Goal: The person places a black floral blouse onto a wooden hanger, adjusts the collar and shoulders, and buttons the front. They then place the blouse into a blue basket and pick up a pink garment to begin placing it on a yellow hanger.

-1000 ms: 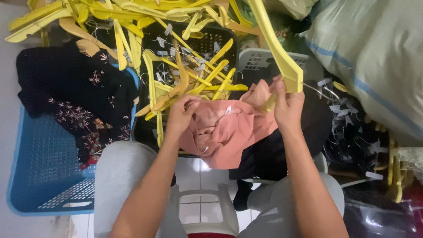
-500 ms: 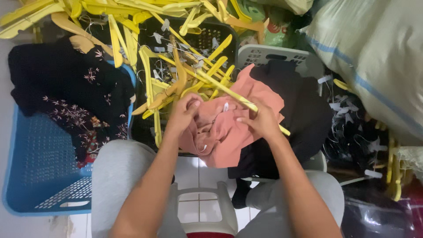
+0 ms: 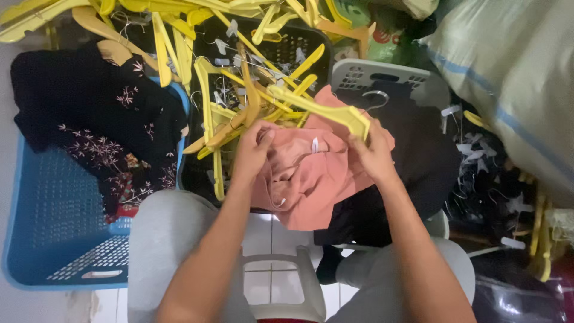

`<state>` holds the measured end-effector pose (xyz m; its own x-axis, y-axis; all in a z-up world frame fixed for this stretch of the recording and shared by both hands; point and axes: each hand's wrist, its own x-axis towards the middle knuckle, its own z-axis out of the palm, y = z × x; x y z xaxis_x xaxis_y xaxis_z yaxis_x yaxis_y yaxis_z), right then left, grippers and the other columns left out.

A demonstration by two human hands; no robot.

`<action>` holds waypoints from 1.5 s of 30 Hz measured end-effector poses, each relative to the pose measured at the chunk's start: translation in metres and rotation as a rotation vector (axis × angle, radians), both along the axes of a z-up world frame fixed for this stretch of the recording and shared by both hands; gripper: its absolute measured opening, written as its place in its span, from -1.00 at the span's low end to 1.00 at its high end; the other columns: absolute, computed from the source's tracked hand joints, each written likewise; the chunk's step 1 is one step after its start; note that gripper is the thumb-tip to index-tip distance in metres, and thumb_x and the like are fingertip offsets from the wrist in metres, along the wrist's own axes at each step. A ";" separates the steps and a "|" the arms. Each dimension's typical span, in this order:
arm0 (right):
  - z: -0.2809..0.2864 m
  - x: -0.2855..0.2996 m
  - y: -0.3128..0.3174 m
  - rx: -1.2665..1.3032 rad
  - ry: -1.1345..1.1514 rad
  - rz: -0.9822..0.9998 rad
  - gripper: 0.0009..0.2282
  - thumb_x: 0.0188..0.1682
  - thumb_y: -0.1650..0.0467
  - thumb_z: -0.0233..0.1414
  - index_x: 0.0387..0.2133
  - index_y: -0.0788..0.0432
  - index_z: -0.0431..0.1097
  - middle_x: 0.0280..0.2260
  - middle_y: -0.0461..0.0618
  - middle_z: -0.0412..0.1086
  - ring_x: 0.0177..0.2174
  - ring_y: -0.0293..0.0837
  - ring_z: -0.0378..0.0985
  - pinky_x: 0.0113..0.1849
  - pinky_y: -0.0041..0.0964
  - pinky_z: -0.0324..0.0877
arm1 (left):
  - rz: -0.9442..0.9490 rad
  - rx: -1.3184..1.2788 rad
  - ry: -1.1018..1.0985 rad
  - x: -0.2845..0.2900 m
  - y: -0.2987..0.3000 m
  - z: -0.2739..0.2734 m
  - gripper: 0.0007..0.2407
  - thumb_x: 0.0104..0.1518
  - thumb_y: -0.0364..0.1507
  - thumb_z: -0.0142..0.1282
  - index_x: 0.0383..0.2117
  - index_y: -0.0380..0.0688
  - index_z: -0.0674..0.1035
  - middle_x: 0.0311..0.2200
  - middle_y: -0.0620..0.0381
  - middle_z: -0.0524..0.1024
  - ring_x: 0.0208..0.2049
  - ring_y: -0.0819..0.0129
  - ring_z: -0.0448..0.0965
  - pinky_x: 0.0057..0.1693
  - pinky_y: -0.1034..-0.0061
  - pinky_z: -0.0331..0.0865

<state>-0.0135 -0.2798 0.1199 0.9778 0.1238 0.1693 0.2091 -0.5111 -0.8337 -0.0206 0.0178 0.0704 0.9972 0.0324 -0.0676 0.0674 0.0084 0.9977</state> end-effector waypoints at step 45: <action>0.025 -0.032 0.008 -0.588 0.551 0.281 -0.42 -0.47 0.49 0.30 -0.04 0.20 0.43 -0.04 0.11 0.47 0.03 0.06 0.53 0.04 -0.15 0.45 | -0.325 0.442 -0.284 -0.057 -0.049 -0.008 -0.81 0.15 -0.38 0.11 -0.17 -0.16 0.56 -0.09 -0.09 0.48 0.01 -0.08 0.49 0.17 0.15 0.34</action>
<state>-0.0457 -0.2717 0.1447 0.8214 0.2926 -0.4895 0.0349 -0.8825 -0.4690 -0.0772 -0.0312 0.0626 0.9379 -0.3117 0.1521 -0.2713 -0.3861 0.8817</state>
